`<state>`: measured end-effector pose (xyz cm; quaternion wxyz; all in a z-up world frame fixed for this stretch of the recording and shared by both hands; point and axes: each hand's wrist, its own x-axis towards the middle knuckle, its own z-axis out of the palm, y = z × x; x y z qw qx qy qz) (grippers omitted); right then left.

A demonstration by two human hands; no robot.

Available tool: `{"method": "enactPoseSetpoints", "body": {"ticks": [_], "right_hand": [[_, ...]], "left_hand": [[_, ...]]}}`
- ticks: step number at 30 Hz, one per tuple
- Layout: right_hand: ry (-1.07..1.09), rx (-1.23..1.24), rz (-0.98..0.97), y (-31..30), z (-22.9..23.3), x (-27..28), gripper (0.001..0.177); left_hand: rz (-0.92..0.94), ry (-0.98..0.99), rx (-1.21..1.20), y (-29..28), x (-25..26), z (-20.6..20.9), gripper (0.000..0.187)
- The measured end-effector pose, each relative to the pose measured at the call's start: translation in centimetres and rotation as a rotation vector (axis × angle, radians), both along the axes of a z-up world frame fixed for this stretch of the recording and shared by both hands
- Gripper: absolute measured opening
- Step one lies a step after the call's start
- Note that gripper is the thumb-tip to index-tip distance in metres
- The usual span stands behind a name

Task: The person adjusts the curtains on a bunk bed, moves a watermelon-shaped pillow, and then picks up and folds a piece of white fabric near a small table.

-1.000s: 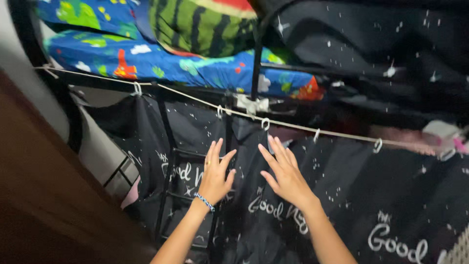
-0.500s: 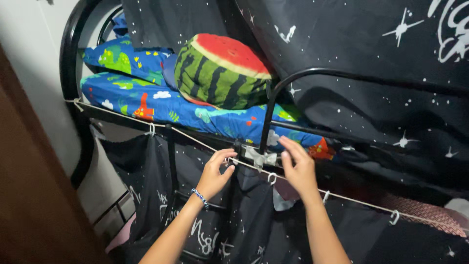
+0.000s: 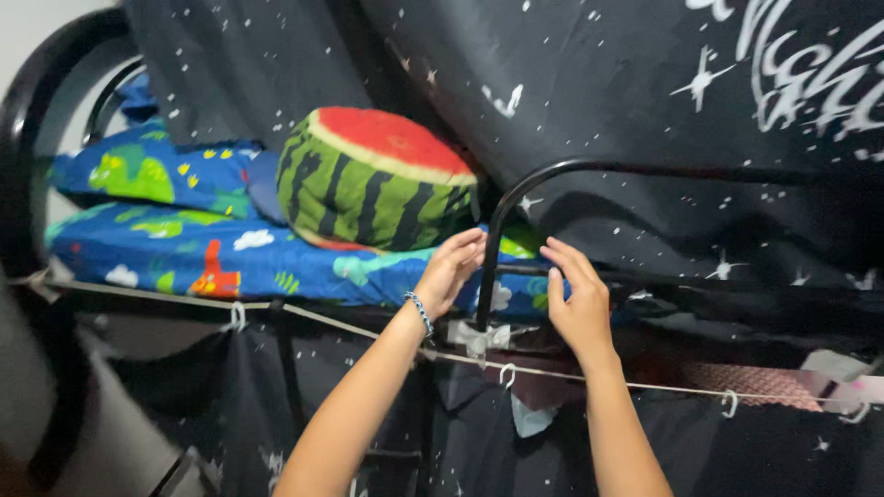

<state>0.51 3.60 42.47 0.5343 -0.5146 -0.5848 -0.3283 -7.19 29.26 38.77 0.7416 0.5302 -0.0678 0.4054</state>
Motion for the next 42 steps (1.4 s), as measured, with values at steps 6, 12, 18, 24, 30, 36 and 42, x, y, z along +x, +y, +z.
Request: {"method": "enactPoseSetpoints", "body": {"ticks": [6,12,18,24,30,36,42], "right_hand": [[-0.112,-0.041,-0.161,-0.5,-0.2,1.5,0.029],[-0.146,-0.098,-0.214,-2.0,0.1,1.8,0.030],[-0.217,-0.171,-0.250,-3.5,0.2,0.0,0.029],[-0.272,-0.235,-0.261,-3.7,0.6,-0.4,0.036],[-0.229,-0.279,-0.248,-1.0,2.0,2.2,0.045],[-0.048,-0.288,-0.349,3.1,4.3,9.2,0.034],[0.111,-0.072,-0.315,5.1,6.4,13.0,0.044]], "left_hand": [[-0.296,0.065,-0.232,5.8,10.4,0.5,0.029],[-1.061,-0.170,-0.094,9.0,19.6,0.1,0.033],[-0.632,0.270,-0.308,6.9,19.4,2.8,0.040],[-0.722,0.239,-0.257,5.2,18.2,5.2,0.048],[0.029,0.007,0.880,8.2,24.2,5.9,0.054],[0.864,0.175,1.528,8.5,17.3,14.4,0.055],[0.756,0.489,1.686,4.9,9.1,17.6,0.070]]}}
